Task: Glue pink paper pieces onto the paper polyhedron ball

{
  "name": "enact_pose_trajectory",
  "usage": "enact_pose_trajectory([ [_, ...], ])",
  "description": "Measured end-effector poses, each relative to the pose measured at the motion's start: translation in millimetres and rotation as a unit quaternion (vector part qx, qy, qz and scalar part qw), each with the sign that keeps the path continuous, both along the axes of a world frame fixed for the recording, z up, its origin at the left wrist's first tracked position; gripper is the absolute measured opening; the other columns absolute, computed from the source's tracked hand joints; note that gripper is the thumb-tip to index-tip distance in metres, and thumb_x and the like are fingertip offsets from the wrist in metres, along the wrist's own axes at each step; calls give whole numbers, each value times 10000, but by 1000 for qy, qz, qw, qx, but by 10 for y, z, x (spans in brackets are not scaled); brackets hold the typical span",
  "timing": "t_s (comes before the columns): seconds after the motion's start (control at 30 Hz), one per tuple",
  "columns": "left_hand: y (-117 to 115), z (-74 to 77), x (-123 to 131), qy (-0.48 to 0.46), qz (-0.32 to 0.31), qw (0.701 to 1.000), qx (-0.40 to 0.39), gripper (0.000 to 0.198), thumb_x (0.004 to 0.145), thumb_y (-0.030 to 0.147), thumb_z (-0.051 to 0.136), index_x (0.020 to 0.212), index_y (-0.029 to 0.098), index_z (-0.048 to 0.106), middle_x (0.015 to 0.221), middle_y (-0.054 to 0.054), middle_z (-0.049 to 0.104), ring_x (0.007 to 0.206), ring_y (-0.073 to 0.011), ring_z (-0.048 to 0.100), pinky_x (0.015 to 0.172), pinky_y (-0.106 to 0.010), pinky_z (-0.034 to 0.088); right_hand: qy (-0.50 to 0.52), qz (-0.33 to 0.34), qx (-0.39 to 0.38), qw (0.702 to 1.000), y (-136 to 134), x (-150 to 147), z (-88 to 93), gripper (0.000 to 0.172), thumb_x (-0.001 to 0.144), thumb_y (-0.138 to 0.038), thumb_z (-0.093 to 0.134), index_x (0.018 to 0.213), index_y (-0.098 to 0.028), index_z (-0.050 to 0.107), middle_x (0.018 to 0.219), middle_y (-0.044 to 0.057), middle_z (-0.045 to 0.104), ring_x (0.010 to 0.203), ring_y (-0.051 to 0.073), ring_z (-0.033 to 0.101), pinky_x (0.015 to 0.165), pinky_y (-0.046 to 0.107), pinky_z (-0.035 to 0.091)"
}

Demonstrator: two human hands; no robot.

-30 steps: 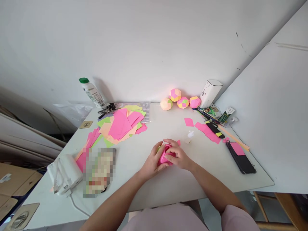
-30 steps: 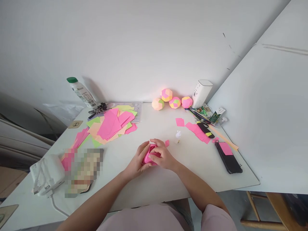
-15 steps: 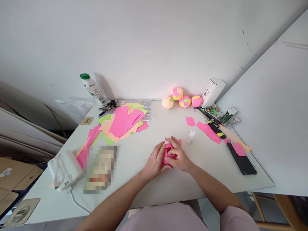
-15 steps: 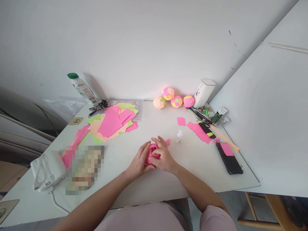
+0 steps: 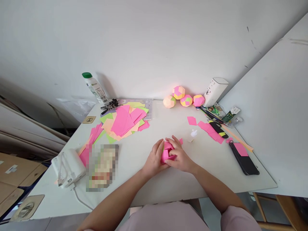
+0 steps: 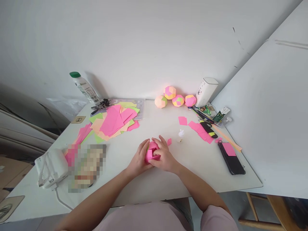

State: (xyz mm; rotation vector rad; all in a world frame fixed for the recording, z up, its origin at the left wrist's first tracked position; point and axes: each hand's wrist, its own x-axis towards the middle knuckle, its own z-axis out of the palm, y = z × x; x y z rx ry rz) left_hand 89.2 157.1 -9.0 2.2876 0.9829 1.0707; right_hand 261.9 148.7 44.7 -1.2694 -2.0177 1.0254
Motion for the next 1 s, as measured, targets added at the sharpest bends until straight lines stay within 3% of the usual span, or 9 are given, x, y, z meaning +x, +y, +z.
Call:
enact_pose_trajectory([
  [0.27,42,-23,-35,6,8,1000,-25,857,807,488,610,1451,225,109,1417,-220,282,1320,-379,329,995,-564,401,-16,18,5,1000,20,62,24,178,745,-354,703,735,-199,618,1551,43,215,1448,317,17,1131,584,179],
  [0.6,38,1,-43,-35,-19,995,-88,874,768,501,656,1445,270,153,1432,-185,246,1332,-369,309,1001,-564,399,39,21,-29,999,48,97,88,134,788,-340,664,759,-209,655,1515,48,302,1439,286,133,1133,540,228],
  [0.87,34,131,-39,-123,-29,973,-195,745,742,471,686,1363,258,334,1352,-131,399,1269,-318,406,1033,-523,384,64,-53,-56,995,25,79,136,152,818,-353,609,787,-214,662,1404,85,434,1355,273,336,1078,480,348],
  [1.0,1,228,-36,-158,-45,933,-321,658,776,430,656,1337,246,366,1317,-118,473,1196,-285,499,976,-480,456,72,-69,-34,994,8,47,146,121,821,-326,597,815,-218,651,1316,93,516,1347,265,348,1065,469,364],
])
